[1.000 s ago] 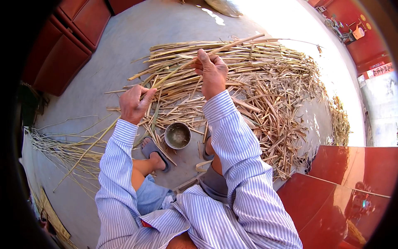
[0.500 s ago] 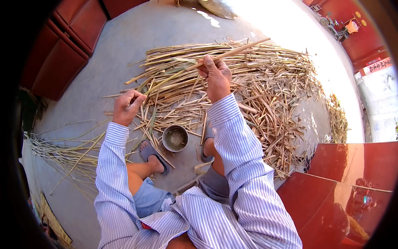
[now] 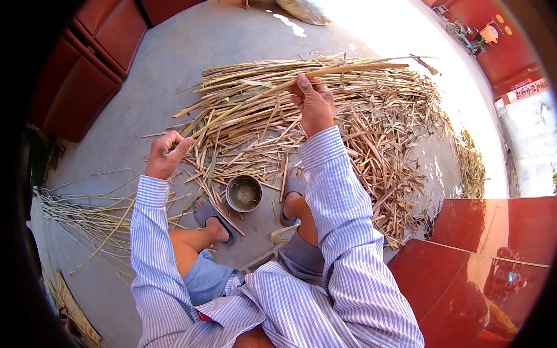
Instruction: The person sits on the floor and repeatedly strips thin fibers from long bamboo stalks by hand. The person pulls the fibers lengthwise, separates them, and places the processed strips into a pile on the floor.
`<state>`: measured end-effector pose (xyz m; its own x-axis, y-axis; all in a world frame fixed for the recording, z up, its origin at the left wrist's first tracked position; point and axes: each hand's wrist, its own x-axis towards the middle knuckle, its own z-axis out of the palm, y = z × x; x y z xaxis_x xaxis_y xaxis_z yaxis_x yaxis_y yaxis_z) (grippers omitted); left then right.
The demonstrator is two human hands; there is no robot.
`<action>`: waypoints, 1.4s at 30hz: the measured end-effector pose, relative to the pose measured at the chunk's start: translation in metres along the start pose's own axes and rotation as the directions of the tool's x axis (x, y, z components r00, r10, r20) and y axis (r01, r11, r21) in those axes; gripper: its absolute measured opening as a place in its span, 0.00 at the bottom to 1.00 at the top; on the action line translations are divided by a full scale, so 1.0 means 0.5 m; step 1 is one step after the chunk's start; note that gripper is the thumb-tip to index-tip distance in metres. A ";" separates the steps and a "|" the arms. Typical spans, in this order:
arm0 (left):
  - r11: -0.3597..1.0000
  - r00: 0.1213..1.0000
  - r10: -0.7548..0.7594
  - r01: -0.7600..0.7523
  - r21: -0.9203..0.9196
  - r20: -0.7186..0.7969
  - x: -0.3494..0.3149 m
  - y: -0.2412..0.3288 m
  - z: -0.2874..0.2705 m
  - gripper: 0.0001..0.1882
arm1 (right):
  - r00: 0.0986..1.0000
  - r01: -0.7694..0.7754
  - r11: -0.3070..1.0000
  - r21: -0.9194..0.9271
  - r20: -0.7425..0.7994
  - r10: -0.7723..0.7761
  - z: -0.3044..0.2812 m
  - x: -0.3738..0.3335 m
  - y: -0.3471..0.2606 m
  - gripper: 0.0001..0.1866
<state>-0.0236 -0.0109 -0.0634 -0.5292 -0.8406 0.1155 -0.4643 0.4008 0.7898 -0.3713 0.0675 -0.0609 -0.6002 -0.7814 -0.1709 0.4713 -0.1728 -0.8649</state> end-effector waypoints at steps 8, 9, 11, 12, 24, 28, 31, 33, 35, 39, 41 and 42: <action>0.985 0.985 0.135 -0.121 0.124 -0.111 0.003 0.024 0.025 0.16 | 0.822 0.308 0.445 -0.841 0.000 -0.569 -0.011 0.010 0.009 0.15; 0.975 0.976 0.176 -0.155 0.159 -0.127 0.003 0.037 0.039 0.15 | 0.767 0.281 0.231 -0.931 0.073 -0.637 0.006 -0.005 0.007 0.18; 0.947 0.952 0.262 -0.223 0.232 -0.157 0.006 0.070 0.058 0.14 | 0.779 0.290 0.293 -0.911 0.046 -0.626 0.018 -0.008 0.010 0.17; 0.953 0.956 0.242 -0.202 0.225 -0.165 0.006 0.069 0.056 0.14 | 0.788 0.298 0.327 -0.897 0.037 -0.615 0.024 -0.008 0.013 0.17; 0.978 0.987 0.136 -0.119 0.169 -0.091 0.002 0.035 0.046 0.17 | 0.970 -0.082 0.995 -0.052 0.225 0.092 0.025 -0.014 0.016 0.11; 0.983 0.995 0.094 -0.089 0.158 -0.024 -0.001 0.047 0.040 0.19 | 0.992 0.016 0.990 0.142 0.120 -0.033 -0.044 0.023 -0.014 0.11; 0.985 0.996 0.093 -0.091 0.145 -0.010 0.003 0.032 0.035 0.20 | 0.976 -0.030 0.991 0.128 0.217 0.001 -0.004 -0.003 -0.008 0.10; 0.985 0.998 0.070 -0.069 0.158 0.000 0.006 0.033 0.034 0.21 | 0.966 -0.050 0.996 0.071 0.255 0.031 0.026 -0.024 0.010 0.09; 0.979 0.995 0.087 -0.077 0.189 -0.044 0.006 0.041 0.039 0.20 | 0.982 -0.029 1.000 0.000 0.185 0.029 0.024 -0.018 0.019 0.09; 0.912 0.938 0.287 -0.206 0.355 -0.193 -0.005 0.052 0.042 0.17 | 0.993 -0.038 0.999 0.025 0.109 0.035 0.029 -0.016 0.027 0.11; 0.797 0.866 0.469 -0.330 0.507 -0.174 -0.007 0.056 0.030 0.16 | 0.994 -0.052 0.996 0.069 0.098 0.045 0.030 -0.013 0.024 0.12; 0.722 0.819 0.553 -0.379 0.579 -0.153 -0.009 0.060 0.020 0.15 | 0.997 -0.038 0.997 0.072 0.068 0.033 0.022 -0.007 0.017 0.12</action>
<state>-0.0421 0.0087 -0.0459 -0.5813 -0.5224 0.6239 -0.5457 0.8190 0.1773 -0.3582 0.0623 -0.0625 -0.5394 -0.8253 -0.1669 0.5387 -0.1859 -0.8217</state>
